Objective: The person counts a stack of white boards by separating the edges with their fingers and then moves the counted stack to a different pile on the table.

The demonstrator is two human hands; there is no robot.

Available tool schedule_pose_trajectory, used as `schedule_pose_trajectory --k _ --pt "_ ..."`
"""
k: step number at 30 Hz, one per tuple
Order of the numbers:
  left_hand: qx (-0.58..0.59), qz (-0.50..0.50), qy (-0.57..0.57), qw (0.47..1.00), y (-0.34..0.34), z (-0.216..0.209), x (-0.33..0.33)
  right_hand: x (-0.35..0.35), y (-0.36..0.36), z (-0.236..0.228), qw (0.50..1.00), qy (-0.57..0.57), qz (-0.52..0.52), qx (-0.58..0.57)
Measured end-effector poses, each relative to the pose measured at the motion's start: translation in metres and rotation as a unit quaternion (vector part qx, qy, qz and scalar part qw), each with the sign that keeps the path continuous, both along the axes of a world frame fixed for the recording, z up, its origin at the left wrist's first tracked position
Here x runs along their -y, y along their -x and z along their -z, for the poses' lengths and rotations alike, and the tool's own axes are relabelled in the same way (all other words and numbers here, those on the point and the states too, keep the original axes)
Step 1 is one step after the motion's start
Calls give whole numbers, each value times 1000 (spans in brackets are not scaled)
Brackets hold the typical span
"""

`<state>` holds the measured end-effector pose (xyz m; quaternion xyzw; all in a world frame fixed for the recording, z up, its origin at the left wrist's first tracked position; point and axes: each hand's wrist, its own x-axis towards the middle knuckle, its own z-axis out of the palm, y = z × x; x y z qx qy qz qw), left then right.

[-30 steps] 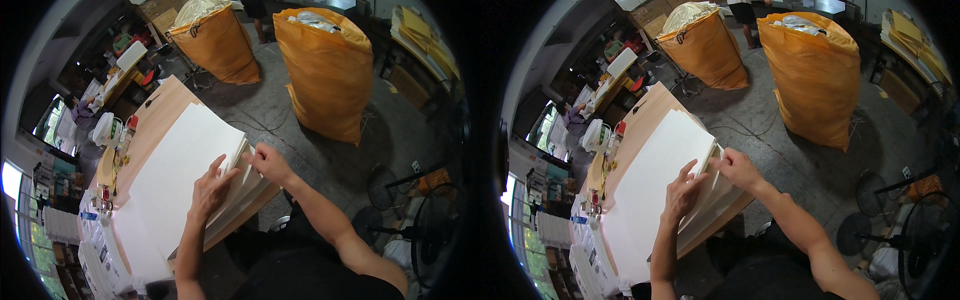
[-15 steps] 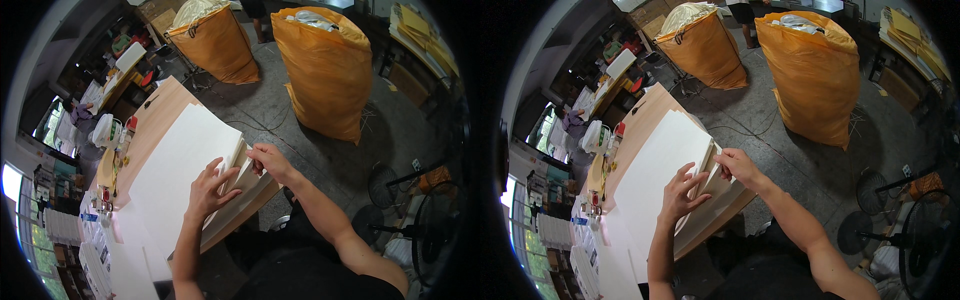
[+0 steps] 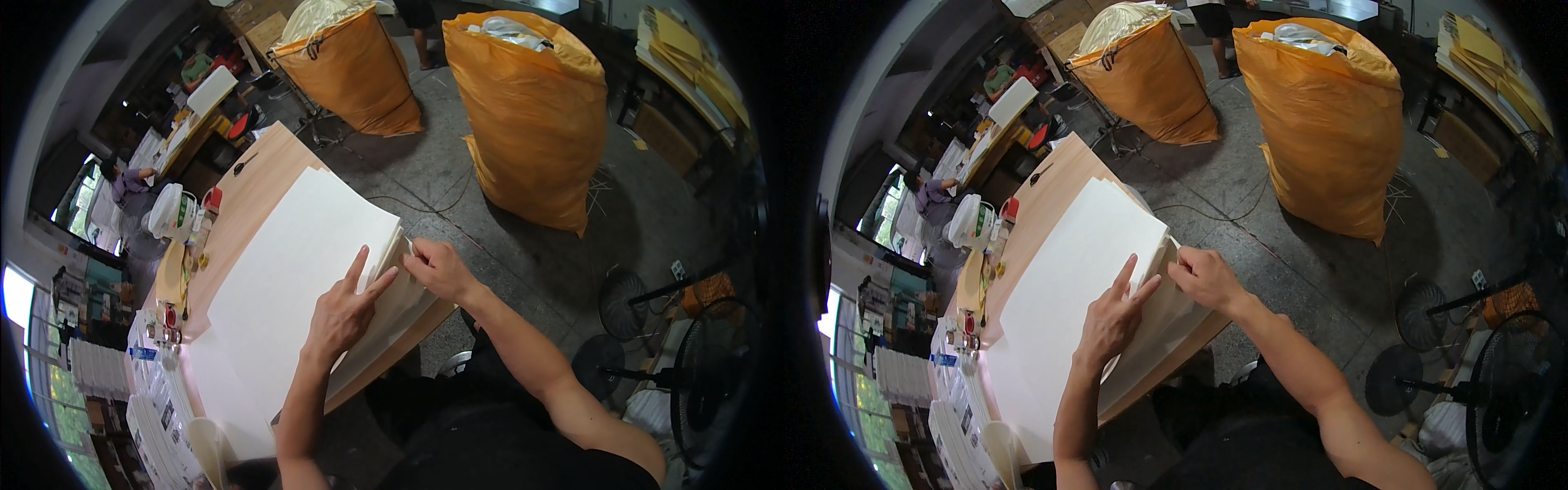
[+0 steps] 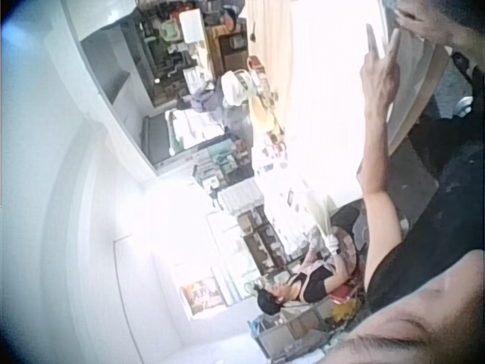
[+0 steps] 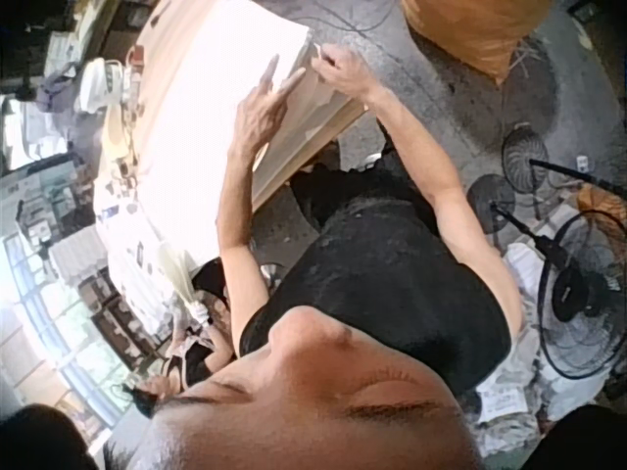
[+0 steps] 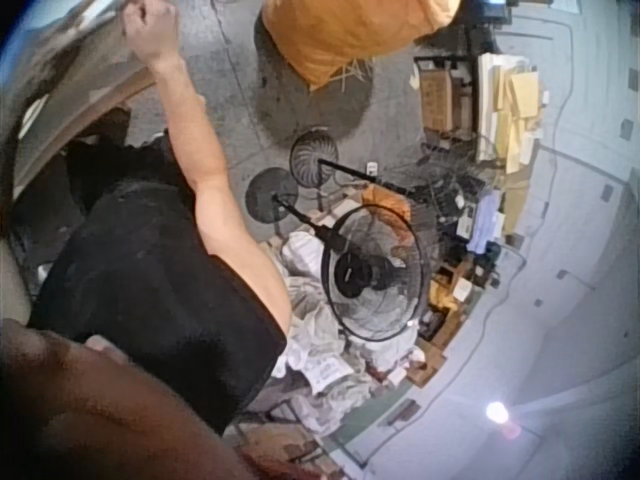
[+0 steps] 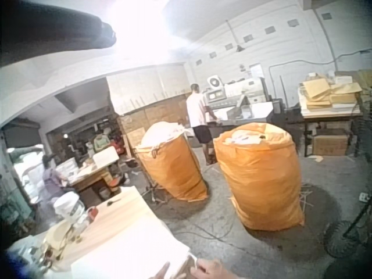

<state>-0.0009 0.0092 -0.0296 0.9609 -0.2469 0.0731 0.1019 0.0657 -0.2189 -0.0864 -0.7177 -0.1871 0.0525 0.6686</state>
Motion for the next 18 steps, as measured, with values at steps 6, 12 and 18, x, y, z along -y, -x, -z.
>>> schedule_pose_trajectory --k 6,12,18 --pt "24 -10 57 998 5 -5 2 2 -10 -2 930 -236 -101 -264" --pt "32 -9 73 997 0 3 -3 3 -10 0 927 -246 -114 -257" --pt "12 -11 65 998 -1 0 -6 5 -6 1 953 -206 -89 -201"
